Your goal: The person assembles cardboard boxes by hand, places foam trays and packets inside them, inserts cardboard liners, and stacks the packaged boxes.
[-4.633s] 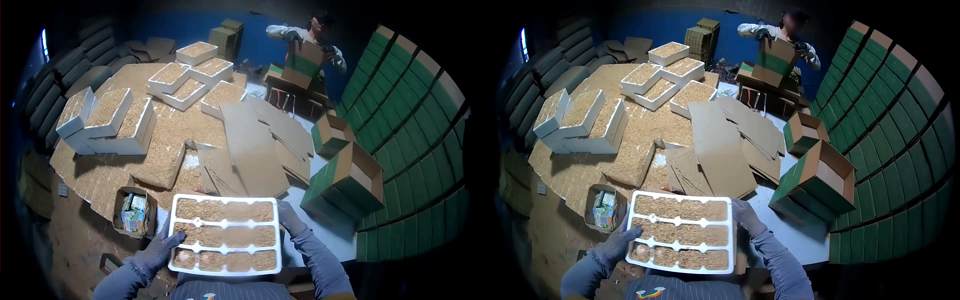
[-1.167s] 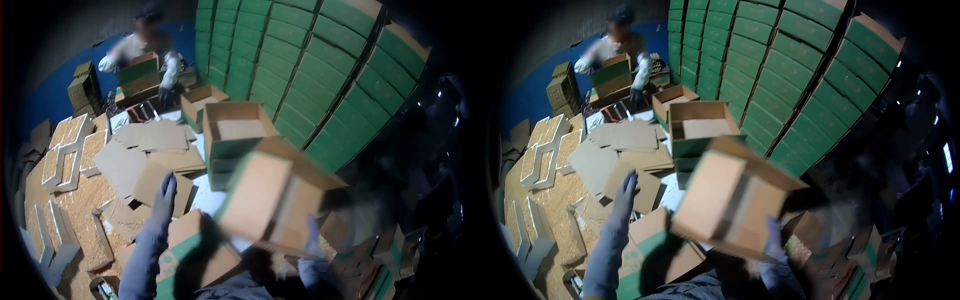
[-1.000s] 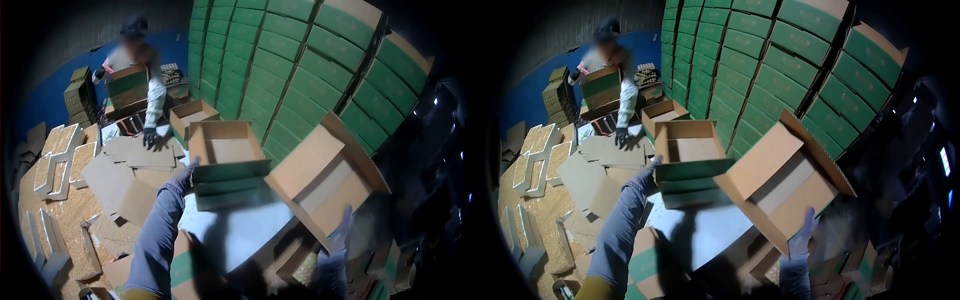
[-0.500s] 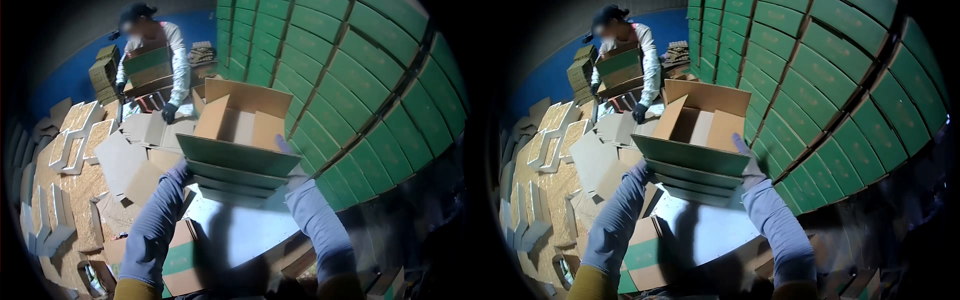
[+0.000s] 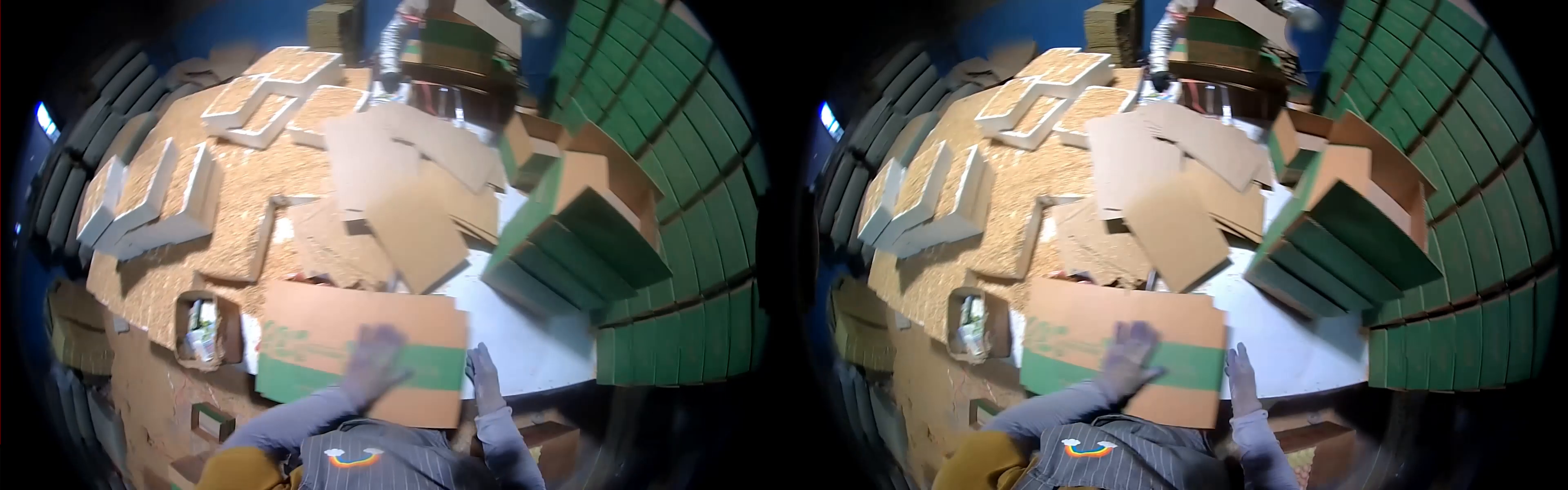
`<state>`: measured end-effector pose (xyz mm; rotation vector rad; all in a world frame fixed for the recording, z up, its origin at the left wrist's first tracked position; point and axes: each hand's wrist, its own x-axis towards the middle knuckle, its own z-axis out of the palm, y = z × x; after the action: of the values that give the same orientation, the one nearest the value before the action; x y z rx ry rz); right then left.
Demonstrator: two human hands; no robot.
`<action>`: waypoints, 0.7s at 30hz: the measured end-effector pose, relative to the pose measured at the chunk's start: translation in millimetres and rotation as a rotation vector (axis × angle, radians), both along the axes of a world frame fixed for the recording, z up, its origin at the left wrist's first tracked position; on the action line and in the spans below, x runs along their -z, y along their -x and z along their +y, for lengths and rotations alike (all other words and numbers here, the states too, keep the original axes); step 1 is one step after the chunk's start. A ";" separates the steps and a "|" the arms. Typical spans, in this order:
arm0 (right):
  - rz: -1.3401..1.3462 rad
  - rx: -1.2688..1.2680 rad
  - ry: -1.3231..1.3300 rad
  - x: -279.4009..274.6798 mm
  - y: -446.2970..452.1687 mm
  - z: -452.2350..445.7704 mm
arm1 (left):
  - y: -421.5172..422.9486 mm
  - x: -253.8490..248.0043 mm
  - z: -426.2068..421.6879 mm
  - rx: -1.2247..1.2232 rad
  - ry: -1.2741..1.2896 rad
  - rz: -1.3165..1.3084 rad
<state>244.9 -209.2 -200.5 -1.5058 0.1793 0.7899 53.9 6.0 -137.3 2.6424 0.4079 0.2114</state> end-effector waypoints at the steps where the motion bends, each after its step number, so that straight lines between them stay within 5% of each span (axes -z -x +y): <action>1: -0.571 -0.370 0.380 17.4 -8.5 10.4 | -5.7 8.2 -15.1 0.030 -0.001 -0.073; 3: -0.117 -0.184 -0.020 -37.0 -11.7 27.6 | -12.5 5.7 -29.4 0.030 0.089 -0.128; 5: -0.194 -0.269 0.023 -87.3 -23.9 23.6 | 1.1 -39.8 4.7 -0.024 0.066 -0.244; 6: -0.180 -0.234 -0.157 -108.4 -29.0 21.6 | 17.5 -65.9 29.0 -0.088 -0.003 -0.325; 8: -0.474 -0.293 -0.243 -152.8 -27.8 35.8 | 64.7 -142.2 81.0 -0.303 -0.172 -0.296; 10: -0.328 -0.098 -0.506 -168.5 -25.7 53.6 | 93.3 -184.1 116.3 -0.422 -0.380 -0.284; 12: -0.590 -0.560 0.147 -211.2 -34.7 56.2 | 116.7 -205.4 128.3 -0.332 -0.284 -0.085; 13: -0.829 -0.473 0.283 -207.2 -35.3 59.1 | 122.7 -221.2 122.9 -0.319 -0.187 -0.075; 16: -1.317 -0.202 -0.042 -254.5 24.6 93.9 | 136.5 -243.8 124.4 -0.170 0.218 0.220; 18: -1.914 -0.710 0.322 -265.6 42.0 109.9 | 135.4 -248.2 134.8 -0.147 0.524 0.298; 19: -1.921 -0.838 0.466 -253.4 43.0 114.7 | 137.5 -237.3 145.7 -0.108 0.641 0.284; 21: -2.187 -0.668 0.335 -232.0 38.9 96.3 | 133.8 -237.3 157.6 -0.114 0.780 0.369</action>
<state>206.1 -112.9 31.6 -1.9443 -1.9102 -0.7791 -79.9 163.6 100.0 1.8777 0.6109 -0.3454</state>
